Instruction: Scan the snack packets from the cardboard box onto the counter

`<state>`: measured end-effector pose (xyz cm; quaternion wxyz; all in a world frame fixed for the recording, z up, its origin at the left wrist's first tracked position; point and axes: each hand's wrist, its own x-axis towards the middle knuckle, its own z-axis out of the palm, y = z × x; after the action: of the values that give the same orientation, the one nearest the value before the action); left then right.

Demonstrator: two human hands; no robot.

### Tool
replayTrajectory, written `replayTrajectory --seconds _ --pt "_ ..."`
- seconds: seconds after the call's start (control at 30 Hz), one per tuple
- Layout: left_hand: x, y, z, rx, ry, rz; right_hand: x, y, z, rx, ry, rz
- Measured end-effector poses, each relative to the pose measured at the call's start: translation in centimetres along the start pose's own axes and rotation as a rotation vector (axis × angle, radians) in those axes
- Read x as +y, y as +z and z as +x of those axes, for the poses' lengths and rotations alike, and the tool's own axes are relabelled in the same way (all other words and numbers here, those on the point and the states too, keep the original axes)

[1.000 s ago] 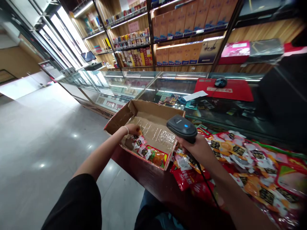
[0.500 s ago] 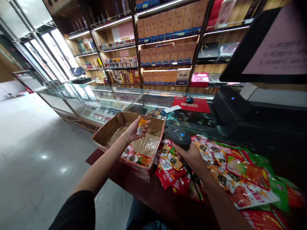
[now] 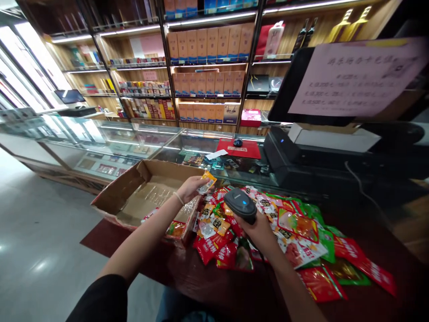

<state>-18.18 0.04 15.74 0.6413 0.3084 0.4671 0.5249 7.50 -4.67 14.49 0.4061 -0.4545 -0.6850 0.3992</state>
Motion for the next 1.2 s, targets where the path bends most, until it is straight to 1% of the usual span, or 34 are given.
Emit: replayTrajectory --seconds 0.23,0.4,0.5,0.57,0.67,0.77,0.83,0.9,1.0,1.07,1.13,1.2 --pt "-0.9 -0.5 0.3 -0.017 -0.043 0.104 0.6 0.5 -1.1 -0.088 0.1 -0.03" --pt "-1.3 -0.5 0.6 -0.023 -0.011 0.097 0.3 0.3 -1.3 -0.107 0.163 -0.019" --pt "-1.5 -0.7 0.7 -0.018 0.01 0.185 0.6 -0.1 -1.5 -0.115 0.201 -0.005" --pt "-1.6 -0.7 0.7 -0.001 0.038 0.311 1.1 -0.6 -1.7 -0.111 0.246 0.015" --pt "-1.8 -0.1 0.4 -0.002 0.123 0.616 2.2 -1.5 -2.1 -0.079 0.327 0.06" --pt "-2.3 1.4 0.1 -0.067 0.278 0.932 3.0 -2.5 -2.4 -0.027 0.358 0.098" --pt "-2.9 2.5 0.0 -0.11 0.384 1.054 3.2 -3.2 -2.6 -0.016 0.364 0.102" --pt "-3.8 3.3 0.0 -0.181 0.421 1.14 3.3 -3.7 -2.7 -0.017 0.375 0.103" --pt "-5.2 3.6 0.3 -0.352 0.346 1.208 3.2 -4.0 -2.9 -0.004 0.374 0.119" --pt "-5.8 3.5 0.5 -0.426 0.282 1.191 3.2 -4.0 -3.0 0.004 0.38 0.134" --pt "-5.8 3.5 0.6 -0.422 0.236 1.173 3.3 -3.9 -3.1 -0.003 0.394 0.139" --pt "-5.1 3.6 0.6 -0.365 0.229 1.138 3.3 -3.8 -3.0 -0.013 0.395 0.124"
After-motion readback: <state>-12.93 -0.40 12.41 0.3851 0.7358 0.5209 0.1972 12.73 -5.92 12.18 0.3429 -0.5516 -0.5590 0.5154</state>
